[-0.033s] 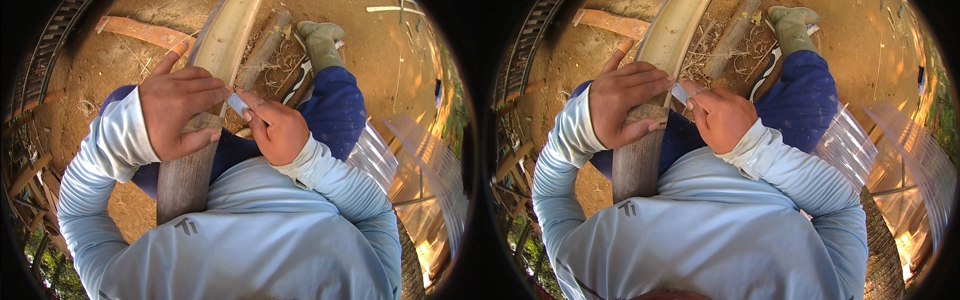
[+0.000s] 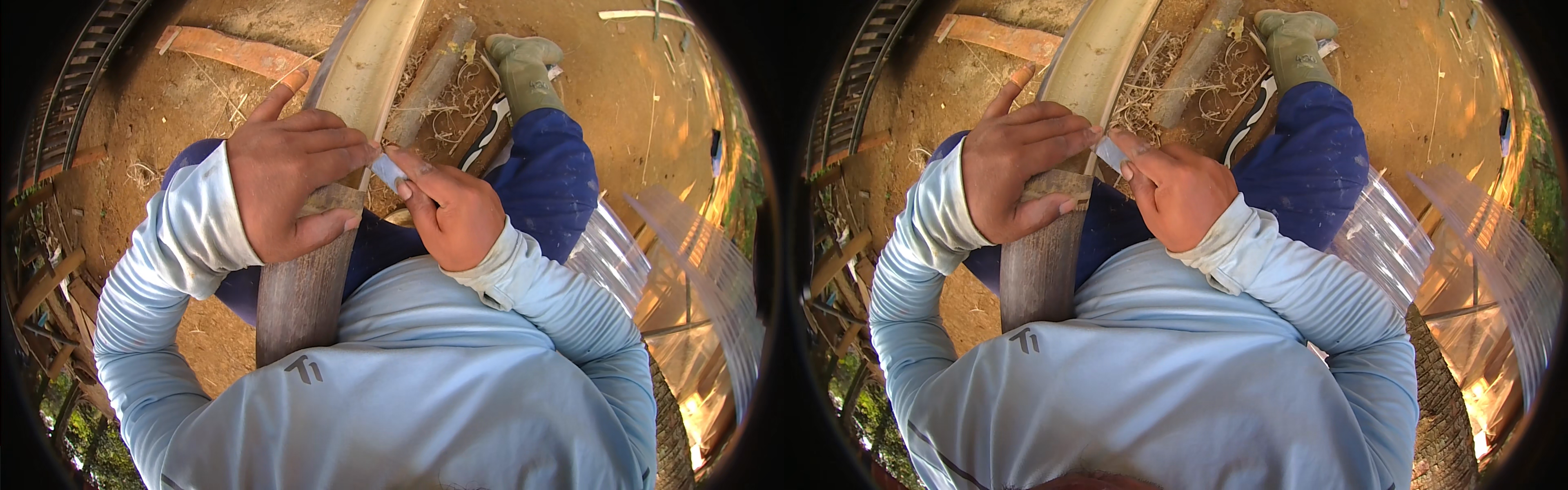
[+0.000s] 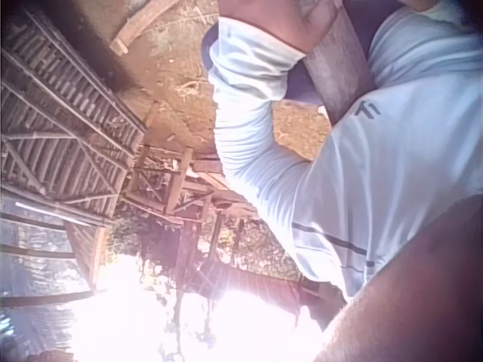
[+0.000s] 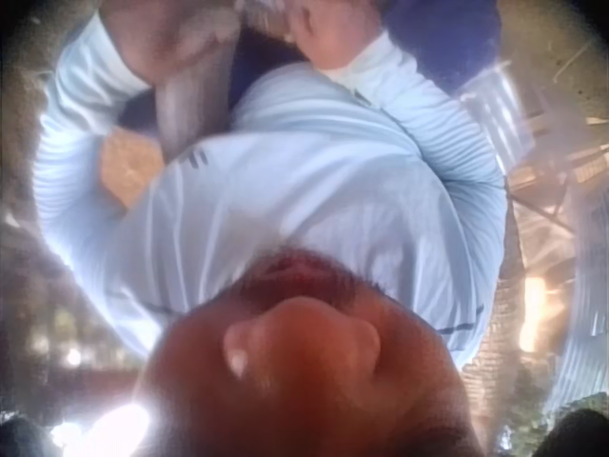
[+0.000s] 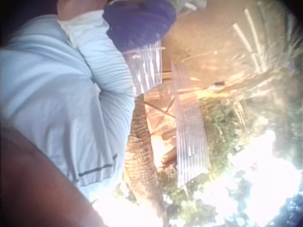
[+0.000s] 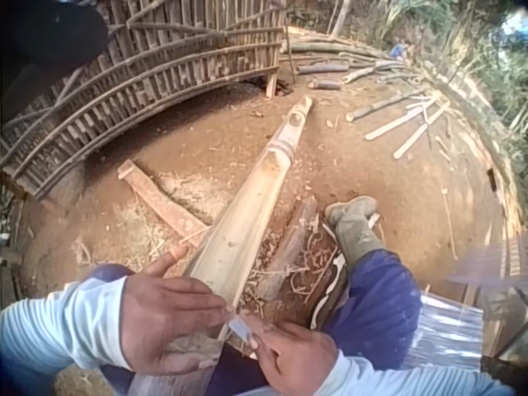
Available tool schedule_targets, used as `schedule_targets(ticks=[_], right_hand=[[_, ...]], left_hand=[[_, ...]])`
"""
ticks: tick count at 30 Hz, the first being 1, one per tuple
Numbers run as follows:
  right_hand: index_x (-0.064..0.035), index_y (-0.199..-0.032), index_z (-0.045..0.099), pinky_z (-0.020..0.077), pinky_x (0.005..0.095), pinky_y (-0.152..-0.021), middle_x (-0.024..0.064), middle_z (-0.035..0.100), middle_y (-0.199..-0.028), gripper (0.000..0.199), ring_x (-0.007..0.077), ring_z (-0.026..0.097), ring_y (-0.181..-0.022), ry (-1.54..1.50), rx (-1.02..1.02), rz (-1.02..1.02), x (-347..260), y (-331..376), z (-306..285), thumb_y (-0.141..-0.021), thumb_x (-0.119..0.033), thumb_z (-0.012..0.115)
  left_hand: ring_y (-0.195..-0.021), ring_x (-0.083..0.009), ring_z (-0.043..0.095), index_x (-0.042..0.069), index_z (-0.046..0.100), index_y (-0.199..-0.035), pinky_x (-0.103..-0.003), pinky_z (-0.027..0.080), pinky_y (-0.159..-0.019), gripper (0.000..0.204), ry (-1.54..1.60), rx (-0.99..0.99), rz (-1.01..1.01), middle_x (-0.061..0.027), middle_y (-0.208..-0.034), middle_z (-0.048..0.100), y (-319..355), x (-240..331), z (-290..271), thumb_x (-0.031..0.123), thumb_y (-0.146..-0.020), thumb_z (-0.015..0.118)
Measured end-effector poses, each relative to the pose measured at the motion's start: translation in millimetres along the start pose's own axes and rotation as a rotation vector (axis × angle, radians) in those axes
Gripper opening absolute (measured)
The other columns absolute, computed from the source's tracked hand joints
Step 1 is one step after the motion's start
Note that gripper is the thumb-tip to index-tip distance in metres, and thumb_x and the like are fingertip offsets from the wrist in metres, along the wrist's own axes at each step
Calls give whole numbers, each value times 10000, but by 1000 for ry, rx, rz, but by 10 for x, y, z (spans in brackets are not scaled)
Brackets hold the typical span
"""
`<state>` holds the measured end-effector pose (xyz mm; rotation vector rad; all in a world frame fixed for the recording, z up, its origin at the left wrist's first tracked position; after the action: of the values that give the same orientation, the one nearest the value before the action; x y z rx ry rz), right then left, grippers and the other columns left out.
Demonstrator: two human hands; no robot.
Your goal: The person sits on the ground and uses a knife to scrape and smooth the inner surface of a long split bamboo tube. They repeatedly scrape along the length of the tube, occasionally pausing to wipe away shavings with their hand.
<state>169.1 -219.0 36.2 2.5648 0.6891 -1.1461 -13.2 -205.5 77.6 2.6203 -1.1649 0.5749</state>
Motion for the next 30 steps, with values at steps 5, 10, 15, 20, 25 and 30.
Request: schedule_targets(ticks=[5,10,15,20,25,30], right_hand=[[-82,-1342,637,542,392,-685,215,697,-907,362,358,688,-759,-18,-13,-8,1,18,14,-982,-101,604],[-91,-1348,632,546,400,-671,193,682,-850,378,345,680,-741,-19,-26,-20,-18,43,7,-971,-108,610],[-126,-1355,626,553,426,-644,148,670,-781,399,334,668,-727,-25,-94,8,-39,117,39,-956,-138,618],[-115,-1355,632,557,401,-686,155,695,-849,395,339,680,-765,-128,-73,3,7,97,24,-961,-136,622],[-67,-1353,628,552,335,-750,179,722,-973,366,287,715,-843,-305,4,0,177,79,19,-999,-157,605],[-48,-1375,611,529,277,-665,77,689,-934,368,127,630,-747,-533,50,384,598,145,4,-1033,-180,581]], left_hand=[[-1190,-348,627,13,637,-1301,-655,224,-1179,633,13,-1,3,-172,-1214,690,1,40,-27,331,-763,733],[-1156,-335,647,5,652,-1269,-635,224,-1187,587,43,14,-1,-164,-1158,709,2,69,-27,283,-760,744],[-1141,-328,654,15,672,-1216,-616,247,-1184,519,86,-35,-8,-148,-1115,716,-18,89,-27,241,-756,753],[-1157,-336,643,13,639,-1275,-613,299,-1158,583,60,-30,-32,-149,-1145,703,-4,95,-25,235,-750,762],[-1198,-362,617,13,498,-1440,-634,314,-1139,792,139,74,-134,-157,-1182,686,13,50,-62,232,-730,770],[-1120,-356,648,45,486,-1458,-640,308,-1143,820,169,40,-200,-137,-1099,702,-41,11,-81,215,-710,776]])
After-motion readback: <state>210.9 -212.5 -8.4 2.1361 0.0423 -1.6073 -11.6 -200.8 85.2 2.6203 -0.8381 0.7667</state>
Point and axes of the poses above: each hand's wrist, its own y-axis away from the middle knuckle, its own z-axis out of the palm, x = y × z, the point moved 6 cm from there along -y, towards the middle knuckle
